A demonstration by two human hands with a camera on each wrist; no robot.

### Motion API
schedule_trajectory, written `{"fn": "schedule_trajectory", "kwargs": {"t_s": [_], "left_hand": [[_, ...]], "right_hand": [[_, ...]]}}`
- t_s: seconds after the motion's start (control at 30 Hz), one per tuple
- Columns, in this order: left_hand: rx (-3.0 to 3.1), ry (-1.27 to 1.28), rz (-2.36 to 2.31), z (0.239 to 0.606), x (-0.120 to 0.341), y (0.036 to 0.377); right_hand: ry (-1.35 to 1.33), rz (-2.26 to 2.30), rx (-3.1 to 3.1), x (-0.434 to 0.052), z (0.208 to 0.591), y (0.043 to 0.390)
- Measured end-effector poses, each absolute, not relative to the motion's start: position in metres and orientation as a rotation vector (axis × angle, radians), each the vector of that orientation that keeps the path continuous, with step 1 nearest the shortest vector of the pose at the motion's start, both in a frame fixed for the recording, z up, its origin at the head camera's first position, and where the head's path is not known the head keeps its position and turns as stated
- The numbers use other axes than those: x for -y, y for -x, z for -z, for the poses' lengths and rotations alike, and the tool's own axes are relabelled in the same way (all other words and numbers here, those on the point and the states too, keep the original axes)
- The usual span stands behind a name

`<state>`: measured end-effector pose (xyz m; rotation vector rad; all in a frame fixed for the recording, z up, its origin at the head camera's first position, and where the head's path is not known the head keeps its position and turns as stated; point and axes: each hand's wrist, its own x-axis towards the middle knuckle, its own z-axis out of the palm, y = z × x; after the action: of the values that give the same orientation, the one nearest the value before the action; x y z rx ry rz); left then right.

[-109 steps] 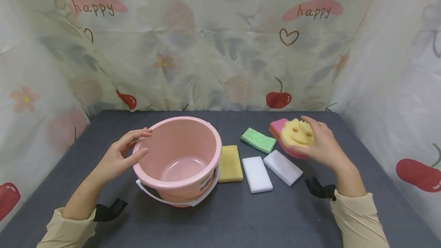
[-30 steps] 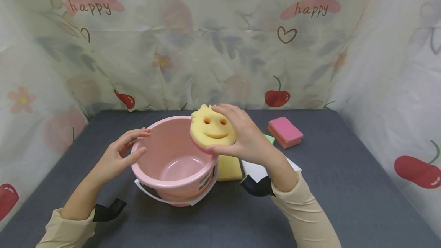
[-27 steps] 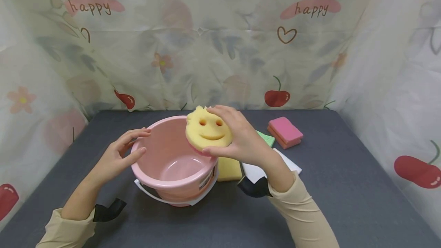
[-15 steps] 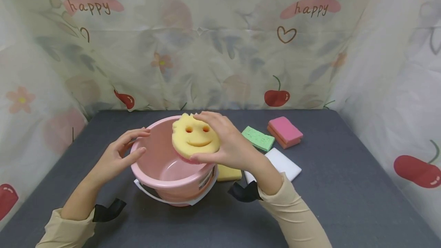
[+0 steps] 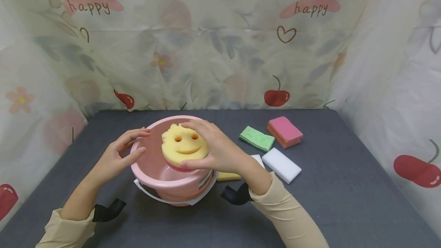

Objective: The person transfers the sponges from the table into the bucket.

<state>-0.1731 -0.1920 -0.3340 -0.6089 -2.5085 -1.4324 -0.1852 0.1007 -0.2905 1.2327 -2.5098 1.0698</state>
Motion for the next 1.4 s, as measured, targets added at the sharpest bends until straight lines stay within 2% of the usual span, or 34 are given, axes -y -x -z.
{"fn": "schedule_trajectory", "kwargs": {"t_s": [0.73,1.4], "left_hand": [[2.510,0.611,1.432,0.334,0.192,0.173],[2.501,0.613,1.418,0.335,0.192,0.174]], "right_hand": [[-1.288,-1.026,2.607,-0.094,0.297,0.191],[-1.257,-1.032,2.497,-0.122,0.295,0.195]]}}
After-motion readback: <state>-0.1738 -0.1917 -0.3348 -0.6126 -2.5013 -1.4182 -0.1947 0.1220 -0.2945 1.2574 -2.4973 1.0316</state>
